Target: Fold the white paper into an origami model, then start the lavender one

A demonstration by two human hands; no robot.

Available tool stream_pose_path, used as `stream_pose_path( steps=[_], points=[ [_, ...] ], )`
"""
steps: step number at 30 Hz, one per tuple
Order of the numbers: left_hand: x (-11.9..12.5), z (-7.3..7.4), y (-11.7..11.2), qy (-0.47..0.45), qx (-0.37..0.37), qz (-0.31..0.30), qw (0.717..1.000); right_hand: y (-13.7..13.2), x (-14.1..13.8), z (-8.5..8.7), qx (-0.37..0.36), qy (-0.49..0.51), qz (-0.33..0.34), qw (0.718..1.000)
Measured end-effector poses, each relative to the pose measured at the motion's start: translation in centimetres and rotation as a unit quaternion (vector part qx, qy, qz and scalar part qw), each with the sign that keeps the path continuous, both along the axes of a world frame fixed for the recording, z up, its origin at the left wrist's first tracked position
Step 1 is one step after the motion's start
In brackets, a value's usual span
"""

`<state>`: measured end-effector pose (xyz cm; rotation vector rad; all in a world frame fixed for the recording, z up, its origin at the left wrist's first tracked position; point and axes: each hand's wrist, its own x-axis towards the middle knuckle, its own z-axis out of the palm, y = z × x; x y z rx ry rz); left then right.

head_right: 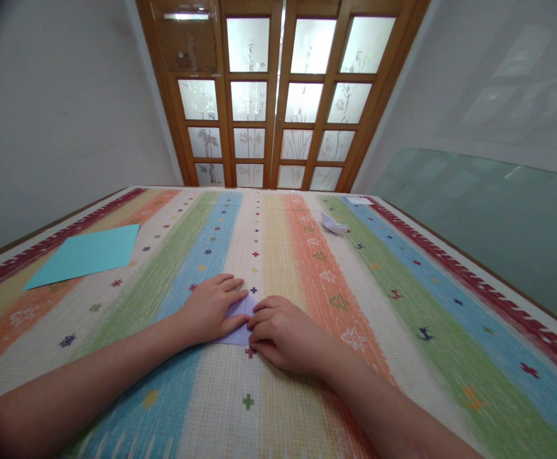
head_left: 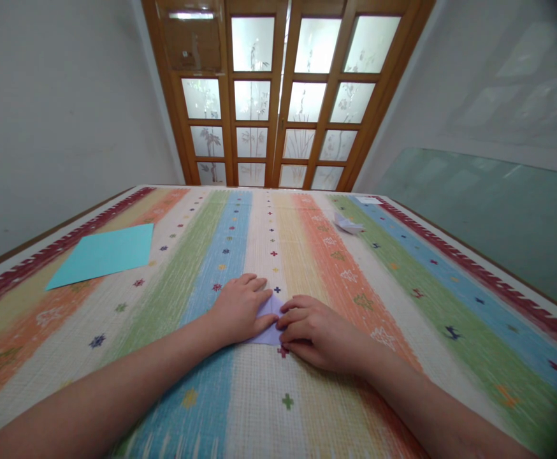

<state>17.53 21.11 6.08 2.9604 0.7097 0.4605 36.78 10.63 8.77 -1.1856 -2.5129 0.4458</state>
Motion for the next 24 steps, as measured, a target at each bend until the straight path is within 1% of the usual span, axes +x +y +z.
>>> stream_pose_path(
  steps=[6, 7, 9, 11, 13, 15, 18, 21, 24],
  points=[
    [0.0, -0.1, 0.0, -0.006, -0.006, 0.006, 1.000, -0.1, 0.2, 0.0, -0.010, 0.034, 0.002, 0.999],
    [0.0, -0.1, 0.0, -0.007, -0.006, 0.007, 1.000, -0.1, 0.3, -0.1, -0.007, 0.047, -0.010, 0.999],
    [0.0, -0.2, 0.0, -0.009, -0.006, 0.006, 1.000, 0.1, 0.5, -0.5, 0.008, 0.073, -0.054, 0.996],
    [0.0, -0.2, 0.0, -0.010, -0.007, 0.004, 1.000, 0.5, 0.7, -1.0, 0.034, 0.092, -0.108, 0.989],
    [0.0, -0.2, 0.0, -0.009, -0.007, 0.005, 1.000, 0.9, 0.9, -1.5, 0.061, 0.095, -0.146, 0.983],
    [0.0, -0.2, 0.0, -0.007, -0.005, 0.006, 1.000, 1.3, 1.0, -2.0, 0.088, 0.079, -0.170, 0.978],
    [0.0, -0.2, 0.0, -0.003, 0.000, 0.008, 1.000, 1.8, 1.2, -2.8, 0.112, 0.025, -0.177, 0.977],
    [0.0, -0.2, 0.0, 0.001, 0.003, 0.011, 1.000, 1.9, 1.2, -3.2, 0.108, -0.037, -0.179, 0.977],
    [0.0, -0.3, -0.1, 0.000, 0.004, 0.012, 1.000, 1.8, 1.1, -3.5, 0.088, -0.082, -0.189, 0.975]
  ],
)
